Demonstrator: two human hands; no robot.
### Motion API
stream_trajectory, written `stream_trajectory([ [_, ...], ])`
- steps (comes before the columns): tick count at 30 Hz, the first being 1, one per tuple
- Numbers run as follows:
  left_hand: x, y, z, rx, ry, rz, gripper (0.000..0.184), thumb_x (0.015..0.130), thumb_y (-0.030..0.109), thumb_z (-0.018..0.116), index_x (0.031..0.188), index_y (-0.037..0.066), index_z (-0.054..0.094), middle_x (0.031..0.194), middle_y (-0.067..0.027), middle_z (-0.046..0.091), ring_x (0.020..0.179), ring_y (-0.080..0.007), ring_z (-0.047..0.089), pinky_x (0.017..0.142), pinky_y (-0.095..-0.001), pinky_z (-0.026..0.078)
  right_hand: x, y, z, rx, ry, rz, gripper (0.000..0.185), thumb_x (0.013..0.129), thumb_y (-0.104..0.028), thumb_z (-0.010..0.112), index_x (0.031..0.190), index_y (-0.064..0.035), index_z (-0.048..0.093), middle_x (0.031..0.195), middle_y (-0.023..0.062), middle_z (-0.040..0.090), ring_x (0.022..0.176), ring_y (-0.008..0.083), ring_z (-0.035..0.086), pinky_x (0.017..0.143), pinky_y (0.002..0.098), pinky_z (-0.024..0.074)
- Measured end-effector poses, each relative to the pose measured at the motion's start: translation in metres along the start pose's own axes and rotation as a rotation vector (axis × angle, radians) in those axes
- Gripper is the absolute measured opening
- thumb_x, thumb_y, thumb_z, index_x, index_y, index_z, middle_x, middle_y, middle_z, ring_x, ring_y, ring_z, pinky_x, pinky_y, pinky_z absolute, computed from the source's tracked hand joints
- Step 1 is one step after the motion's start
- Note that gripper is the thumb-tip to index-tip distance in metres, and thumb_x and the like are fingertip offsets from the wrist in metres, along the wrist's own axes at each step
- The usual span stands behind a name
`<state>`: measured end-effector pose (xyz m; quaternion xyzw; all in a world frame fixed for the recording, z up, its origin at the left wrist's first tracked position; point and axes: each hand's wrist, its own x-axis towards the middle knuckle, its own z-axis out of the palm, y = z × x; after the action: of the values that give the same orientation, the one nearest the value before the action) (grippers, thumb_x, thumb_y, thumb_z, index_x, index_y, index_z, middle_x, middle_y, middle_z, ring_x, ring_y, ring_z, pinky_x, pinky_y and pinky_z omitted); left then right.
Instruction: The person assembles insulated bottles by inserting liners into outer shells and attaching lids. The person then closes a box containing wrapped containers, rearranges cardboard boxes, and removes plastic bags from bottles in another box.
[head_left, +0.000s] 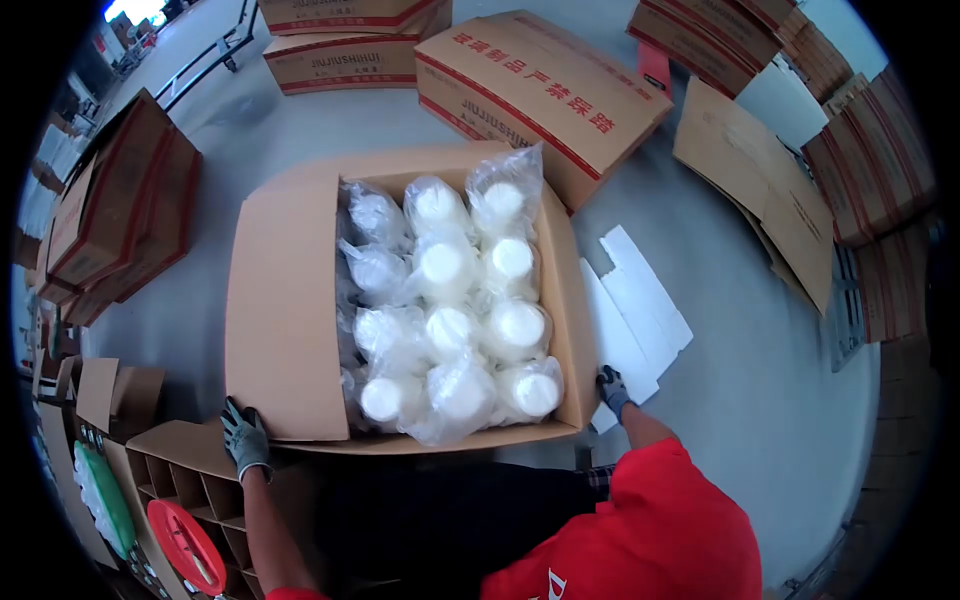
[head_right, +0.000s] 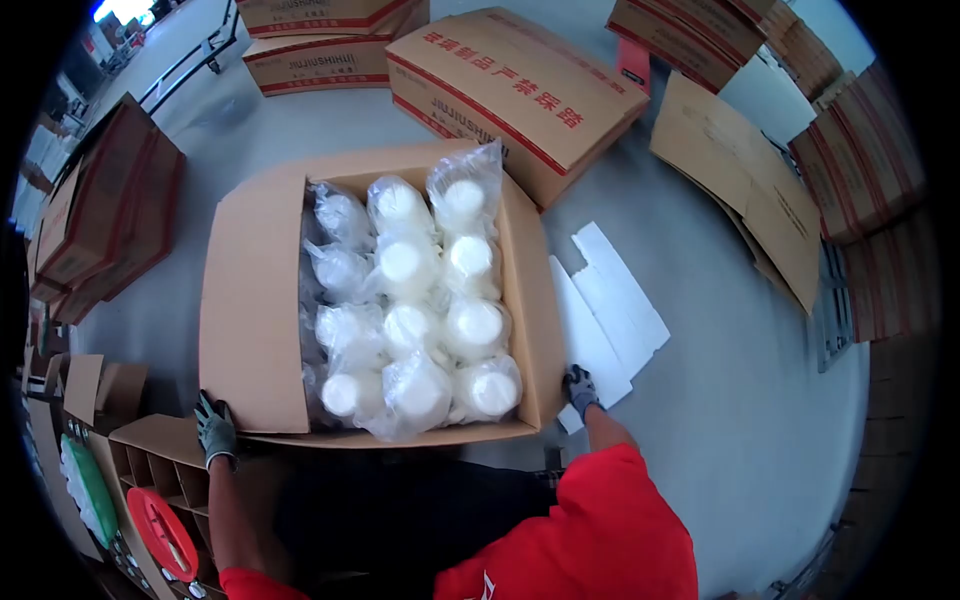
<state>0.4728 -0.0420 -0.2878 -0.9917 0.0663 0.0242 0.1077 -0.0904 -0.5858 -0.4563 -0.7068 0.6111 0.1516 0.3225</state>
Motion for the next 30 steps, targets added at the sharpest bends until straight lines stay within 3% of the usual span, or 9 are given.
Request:
stream_trajectory([
  [5, -0.003, 0.008, -0.015, -0.080, -0.015, 0.000, 0.062, 0.097, 0.043, 0.043, 0.147, 0.013, 0.025, 0.140, -0.0276, 0.038, 0.115, -0.0441, 0.051, 0.096, -0.0492, 0.043, -0.029, 0.004, -0.002, -0.341, 0.079, -0.295, 0.034, 0.093, -0.023, 0.042, 0.124, -0.0126, 0.049, 0.124, 0.0164, 0.056, 0.115, 0.0343, 0.052, 0.094, 0.0462, 0.0431],
  [10, -0.042, 0.031, -0.036, -0.081, 0.202, 0.375, 0.052, 0.093, 0.016, 0.046, 0.142, 0.002, 0.034, 0.140, -0.0222, 0.043, 0.127, -0.0376, 0.042, 0.107, -0.0452, 0.033, 0.002, 0.027, -0.028, -0.852, -0.092, -0.642, 0.067, 0.084, -0.040, 0.055, 0.144, -0.0226, 0.032, 0.150, 0.0055, 0.030, 0.139, 0.0302, 0.025, 0.104, 0.0698, 0.0151],
  [13, -0.066, 0.043, -0.031, -0.065, 0.136, 0.427, 0.055, 0.090, 0.011, 0.048, 0.143, 0.003, 0.034, 0.144, -0.0200, 0.039, 0.130, -0.0369, 0.040, 0.109, -0.0444, 0.032, 0.017, 0.053, -0.058, -0.882, -0.182, -0.474, 0.073, 0.085, -0.045, 0.055, 0.147, -0.0219, 0.026, 0.153, 0.0047, 0.027, 0.140, 0.0341, 0.025, 0.107, 0.0686, 0.0146],
  [16, -0.081, 0.052, -0.044, -0.130, 0.030, 0.426, 0.066, 0.087, 0.020, 0.059, 0.145, 0.006, 0.031, 0.146, -0.0197, 0.036, 0.131, -0.0388, 0.038, 0.109, -0.0466, 0.031, 0.043, 0.117, -0.099, -0.515, -0.153, 0.264, 0.068, 0.088, -0.049, 0.052, 0.145, -0.0191, 0.031, 0.144, 0.0077, 0.042, 0.130, 0.0330, 0.040, 0.109, 0.0545, 0.0279],
  [19, -0.089, 0.059, -0.049, -0.109, -0.103, 0.420, 0.076, 0.085, 0.031, 0.064, 0.147, 0.008, 0.028, 0.148, -0.0239, 0.030, 0.130, -0.0461, 0.036, 0.108, -0.0504, 0.031, 0.051, 0.166, -0.103, 0.772, -0.232, 0.471, 0.066, 0.087, -0.058, 0.047, 0.140, -0.0174, 0.044, 0.135, 0.0125, 0.052, 0.125, 0.0286, 0.047, 0.106, 0.0429, 0.0346],
  [22, -0.086, 0.079, -0.045, -0.027, -0.176, 0.390, 0.082, 0.085, 0.045, 0.062, 0.146, 0.003, 0.026, 0.147, -0.0281, 0.029, 0.128, -0.0515, 0.035, 0.106, -0.0521, 0.032, 0.045, 0.143, -0.097, 0.453, -0.412, 0.303, 0.074, 0.085, -0.071, 0.043, 0.137, -0.0188, 0.049, 0.133, 0.0085, 0.055, 0.121, 0.0226, 0.051, 0.103, 0.0442, 0.0349],
  [25, -0.092, 0.095, -0.056, 0.017, -0.175, 0.354, 0.084, 0.085, 0.049, 0.059, 0.144, -0.002, 0.027, 0.146, -0.0297, 0.029, 0.128, -0.0513, 0.035, 0.106, -0.0520, 0.032, 0.035, 0.026, -0.050, 0.877, -0.459, 0.167, 0.077, 0.085, -0.074, 0.038, 0.139, -0.0185, 0.045, 0.133, 0.0104, 0.054, 0.119, 0.0213, 0.053, 0.100, 0.0634, 0.0255],
  [26, -0.097, 0.100, -0.067, 0.005, -0.193, 0.346, 0.087, 0.085, 0.051, 0.058, 0.143, -0.006, 0.026, 0.146, -0.0310, 0.028, 0.129, -0.0506, 0.034, 0.106, -0.0523, 0.032, 0.032, -0.012, -0.045, 0.912, -0.485, 0.250, 0.076, 0.087, -0.069, 0.042, 0.144, -0.0183, 0.038, 0.144, 0.0125, 0.043, 0.130, 0.0308, 0.041, 0.107, 0.0563, 0.0251],
  [30, -0.104, 0.091, -0.057, 0.057, -0.153, 0.326, 0.090, 0.084, 0.052, 0.058, 0.145, -0.004, 0.021, 0.147, -0.0303, 0.025, 0.131, -0.0480, 0.033, 0.107, -0.0531, 0.028, 0.012, -0.013, -0.074, 0.702, -0.234, 0.100, 0.059, 0.097, -0.049, 0.043, 0.136, -0.0056, 0.047, 0.134, 0.0091, 0.050, 0.122, 0.0228, 0.045, 0.106, 0.0377, 0.0323],
])
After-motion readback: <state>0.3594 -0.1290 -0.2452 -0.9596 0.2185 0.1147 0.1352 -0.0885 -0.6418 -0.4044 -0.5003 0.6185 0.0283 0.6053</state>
